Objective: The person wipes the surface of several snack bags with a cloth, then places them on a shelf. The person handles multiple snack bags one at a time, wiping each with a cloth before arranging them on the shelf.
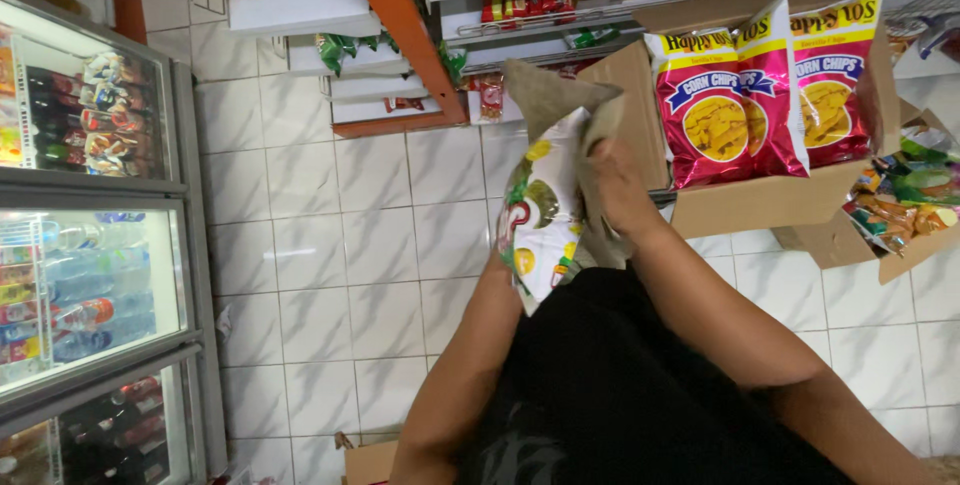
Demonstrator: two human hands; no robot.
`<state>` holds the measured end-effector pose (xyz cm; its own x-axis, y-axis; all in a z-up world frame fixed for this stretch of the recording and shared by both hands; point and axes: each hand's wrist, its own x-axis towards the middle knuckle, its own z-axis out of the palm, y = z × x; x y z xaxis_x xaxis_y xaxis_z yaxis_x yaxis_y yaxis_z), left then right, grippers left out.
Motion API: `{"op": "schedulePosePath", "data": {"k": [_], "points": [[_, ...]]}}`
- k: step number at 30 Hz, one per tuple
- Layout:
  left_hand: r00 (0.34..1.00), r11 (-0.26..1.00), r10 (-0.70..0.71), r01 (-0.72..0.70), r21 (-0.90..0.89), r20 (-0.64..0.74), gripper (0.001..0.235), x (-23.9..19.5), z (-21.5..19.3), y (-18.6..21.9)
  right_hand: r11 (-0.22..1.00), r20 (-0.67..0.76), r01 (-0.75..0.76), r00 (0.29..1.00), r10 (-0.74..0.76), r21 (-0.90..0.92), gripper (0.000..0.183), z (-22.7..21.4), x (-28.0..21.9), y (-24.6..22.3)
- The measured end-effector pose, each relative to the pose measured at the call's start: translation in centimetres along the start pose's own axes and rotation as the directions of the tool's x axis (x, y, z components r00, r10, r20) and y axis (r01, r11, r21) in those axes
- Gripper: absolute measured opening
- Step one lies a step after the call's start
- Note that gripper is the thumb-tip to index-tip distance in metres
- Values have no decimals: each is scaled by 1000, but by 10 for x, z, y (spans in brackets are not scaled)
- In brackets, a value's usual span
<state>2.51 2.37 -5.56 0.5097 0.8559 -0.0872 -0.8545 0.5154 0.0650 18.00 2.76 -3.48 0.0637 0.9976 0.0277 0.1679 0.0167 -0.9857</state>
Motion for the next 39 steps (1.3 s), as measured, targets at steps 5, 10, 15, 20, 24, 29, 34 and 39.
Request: {"op": "schedulePosePath", "data": {"k": [5, 10, 15, 20, 24, 29, 34, 39], "points": [[992, 992, -121, 121, 18, -19, 46, 4, -59, -32, 957, 214, 140, 957, -196, 253, 46, -9, -3, -35], [981, 983, -161, 170, 76, -106, 44, 17, -108, -57, 982, -13, 109, 994, -108, 157, 42, -23, 2, -62], [955, 921, -72, 175, 348, -288, 42, 23, -101, -67, 993, -180, 102, 979, -92, 51, 42, -54, 9, -54], [892, 483, 379, 35, 875, -246, 46, 15, -14, -47, 956, -408, 117, 886, -223, -269, 37, -100, 15, -48], [883, 141, 408, -310, 940, 231, 80, 20, 51, -74, 898, -442, 35, 862, -249, -439, 36, -116, 9, -41], [876, 205, 472, -217, 954, 98, 51, 41, 67, -117, 974, -439, -24, 895, -80, -225, 42, -137, 6, -34], [865, 276, 495, -246, 929, 82, 38, 45, 45, -138, 985, -484, -164, 867, 116, -58, 52, -166, 4, -14], [894, 270, 443, -200, 942, 63, 40, 48, 45, -146, 904, -450, -250, 801, 395, 347, 60, -183, 6, 13]]}}
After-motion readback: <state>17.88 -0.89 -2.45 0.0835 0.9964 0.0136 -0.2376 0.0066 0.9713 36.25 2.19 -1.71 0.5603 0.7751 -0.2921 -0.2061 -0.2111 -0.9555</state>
